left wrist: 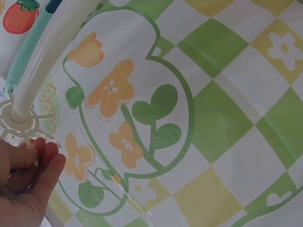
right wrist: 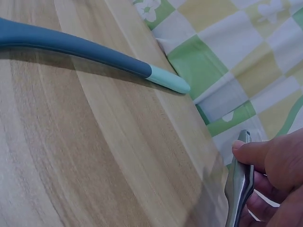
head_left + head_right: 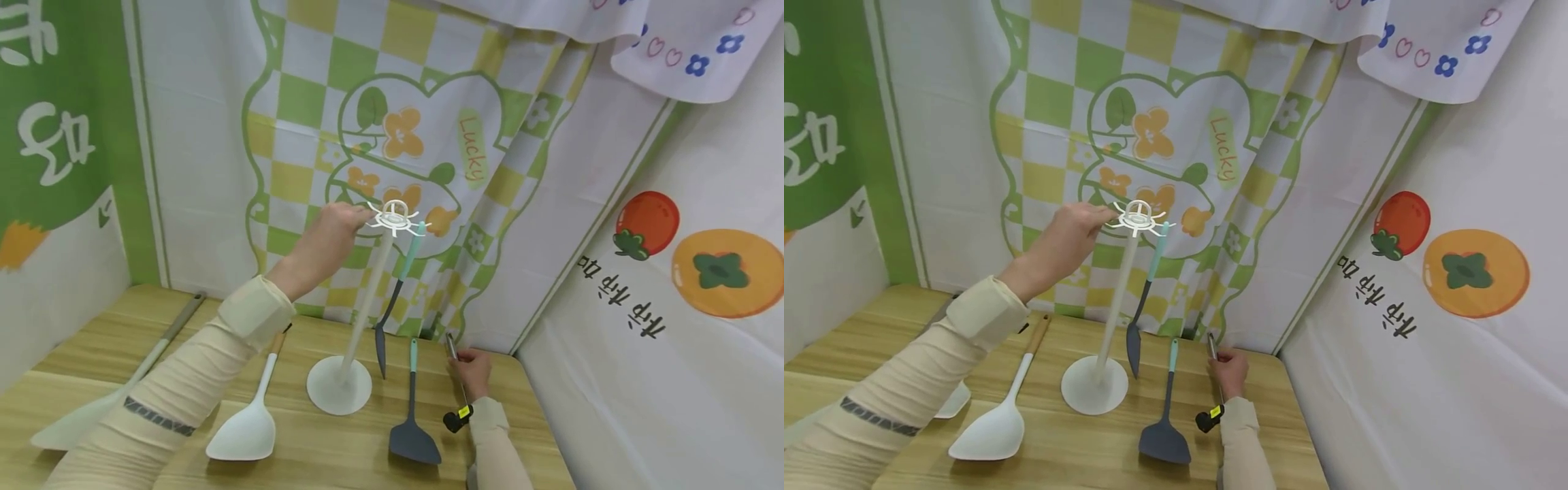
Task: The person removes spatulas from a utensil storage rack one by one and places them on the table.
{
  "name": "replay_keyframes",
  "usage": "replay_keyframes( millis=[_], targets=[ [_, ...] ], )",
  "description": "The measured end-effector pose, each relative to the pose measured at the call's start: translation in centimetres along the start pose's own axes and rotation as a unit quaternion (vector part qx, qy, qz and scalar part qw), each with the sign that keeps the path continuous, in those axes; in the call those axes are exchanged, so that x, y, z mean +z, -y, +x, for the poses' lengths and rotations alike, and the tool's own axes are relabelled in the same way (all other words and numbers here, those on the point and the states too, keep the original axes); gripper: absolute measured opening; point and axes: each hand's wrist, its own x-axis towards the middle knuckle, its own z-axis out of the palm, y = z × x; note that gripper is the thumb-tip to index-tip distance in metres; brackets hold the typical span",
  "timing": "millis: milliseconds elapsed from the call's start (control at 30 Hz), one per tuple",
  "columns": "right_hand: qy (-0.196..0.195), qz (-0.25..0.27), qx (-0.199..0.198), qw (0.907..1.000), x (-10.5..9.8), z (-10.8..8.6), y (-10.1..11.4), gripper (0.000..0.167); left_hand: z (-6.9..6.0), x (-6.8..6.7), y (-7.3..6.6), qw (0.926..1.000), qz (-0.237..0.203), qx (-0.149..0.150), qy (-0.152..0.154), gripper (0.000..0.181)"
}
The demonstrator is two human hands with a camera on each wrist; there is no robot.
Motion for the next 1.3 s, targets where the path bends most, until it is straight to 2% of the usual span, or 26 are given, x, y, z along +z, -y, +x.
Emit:
replay_keyframes(
  millis=[267, 533, 733, 933, 1067, 1200, 1300],
  targets=[
    [-0.011, -0.003, 0.007, 0.9999, 0.2, 0.1, -0.9, 0.023, -0.1, -0.1, -0.1, 1.0, -0.001, -0.005, -0.001, 0.034],
    [-0.005, -0.031, 0.046, 0.9985, 0.0, -0.4, -2.2, 0.022, -0.3, 0.1, 0.1, 0.9999, 0.001, 0.015, -0.007, 0.03],
    [-0.007, -0.059, 0.04, 0.9974, -0.2, -0.1, -2.3, 0.022, -0.1, -0.1, 0.2, 0.9997, 0.004, 0.024, -0.01, 0.029],
    [0.001, -0.089, 0.032, 0.9956, -0.8, -0.1, -1.8, 0.023, -0.2, 0.0, 0.5, 0.9996, 0.0, 0.029, 0.005, 0.026],
    [0.001, -0.08, 0.001, 0.9968, -1.6, 0.8, 0.7, 0.025, 0.1, 0.1, 0.8, 0.999, -0.012, 0.042, 0.004, 0.02],
    [0.002, -0.045, -0.035, 0.9984, -2.3, 1.9, 4.8, 0.024, 0.4, 0.1, 1.2, 0.9977, -0.022, 0.063, 0.001, 0.02],
    [0.009, -0.021, -0.052, 0.9984, -2.6, 2.1, 8.0, 0.025, 0.4, 0.0, 1.4, 0.9975, -0.033, 0.063, 0.004, 0.017]
  ],
)
